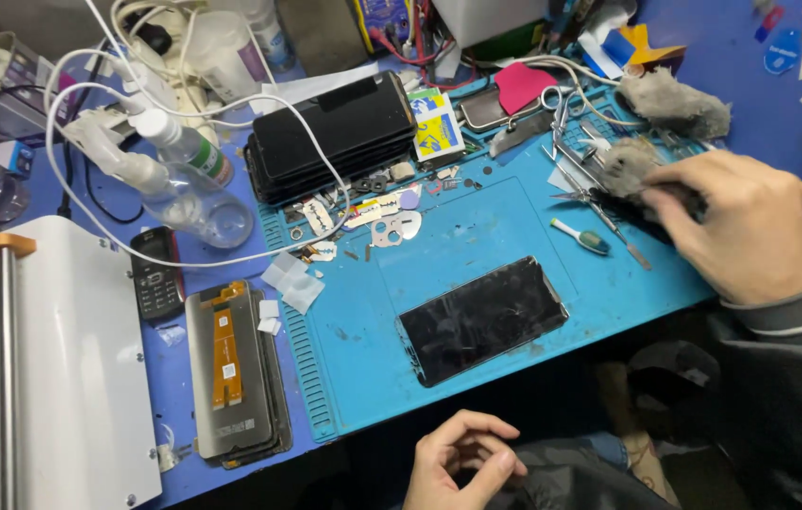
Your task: The person cleans a cracked smartphone screen with a cloth and a liquid solution. They then apply several strips of white tape across the screen to secure the broken glass.
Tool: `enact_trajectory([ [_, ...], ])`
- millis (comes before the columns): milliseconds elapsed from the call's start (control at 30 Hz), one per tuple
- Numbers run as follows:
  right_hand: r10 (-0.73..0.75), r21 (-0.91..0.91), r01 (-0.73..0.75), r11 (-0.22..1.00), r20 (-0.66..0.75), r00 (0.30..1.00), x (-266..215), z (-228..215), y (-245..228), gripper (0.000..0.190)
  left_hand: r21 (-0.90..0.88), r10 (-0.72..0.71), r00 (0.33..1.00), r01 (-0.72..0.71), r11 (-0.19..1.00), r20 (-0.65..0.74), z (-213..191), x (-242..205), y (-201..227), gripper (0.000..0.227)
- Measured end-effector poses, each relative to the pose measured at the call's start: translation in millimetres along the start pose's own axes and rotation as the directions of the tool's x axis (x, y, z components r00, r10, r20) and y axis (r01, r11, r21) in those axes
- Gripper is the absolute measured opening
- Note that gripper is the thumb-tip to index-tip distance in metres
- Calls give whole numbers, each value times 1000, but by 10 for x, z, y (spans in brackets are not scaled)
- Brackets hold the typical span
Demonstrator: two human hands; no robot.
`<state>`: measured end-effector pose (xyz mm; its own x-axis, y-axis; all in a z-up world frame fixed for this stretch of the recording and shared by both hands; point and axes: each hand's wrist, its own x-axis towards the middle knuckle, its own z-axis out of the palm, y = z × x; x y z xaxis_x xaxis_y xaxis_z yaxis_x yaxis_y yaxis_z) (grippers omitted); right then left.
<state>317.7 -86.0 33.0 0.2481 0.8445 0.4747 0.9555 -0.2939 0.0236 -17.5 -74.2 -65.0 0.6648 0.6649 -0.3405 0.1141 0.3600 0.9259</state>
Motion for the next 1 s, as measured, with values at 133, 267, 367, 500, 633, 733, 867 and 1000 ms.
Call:
enact_trajectory([
  [133,168,531,-22,847,-227,959,-216,-2,109,16,-56,90,990,-84,995,105,-32,-71,103,27],
  [267,178,734,-97,672,-33,984,-539,-306,-76,37,-121,178,969,-159,980,173,9,-107,477,33],
  [367,-103,632,252,733,-263,959,-572,-485,-595,37,-225,394,871,-338,914,292,51,-98,730,73],
  [500,-345,697,400,595,-228,910,-512,-548,-1165,55,-232,578,812,-549,803,77,106,-72,815,45],
  [633,-115,920,-228,319,276,954,-417,-583,-1202,87,-241,483,862,-507,828,-155,31,-213,850,34],
  [733,-219,947,-187,260,247,944,-369,-558,-1293,29,-40,589,793,-601,798,-157,-52,-348,959,27],
  [867,-252,952,-40,304,121,960,-222,-694,-1472,22,-38,620,766,-634,773,-170,-158,-502,1093,47],
  [1000,-351,991,-88,105,120,929,-179,-734,-1501,23,153,636,769,-623,767,-59,-331,-576,1171,72],
])
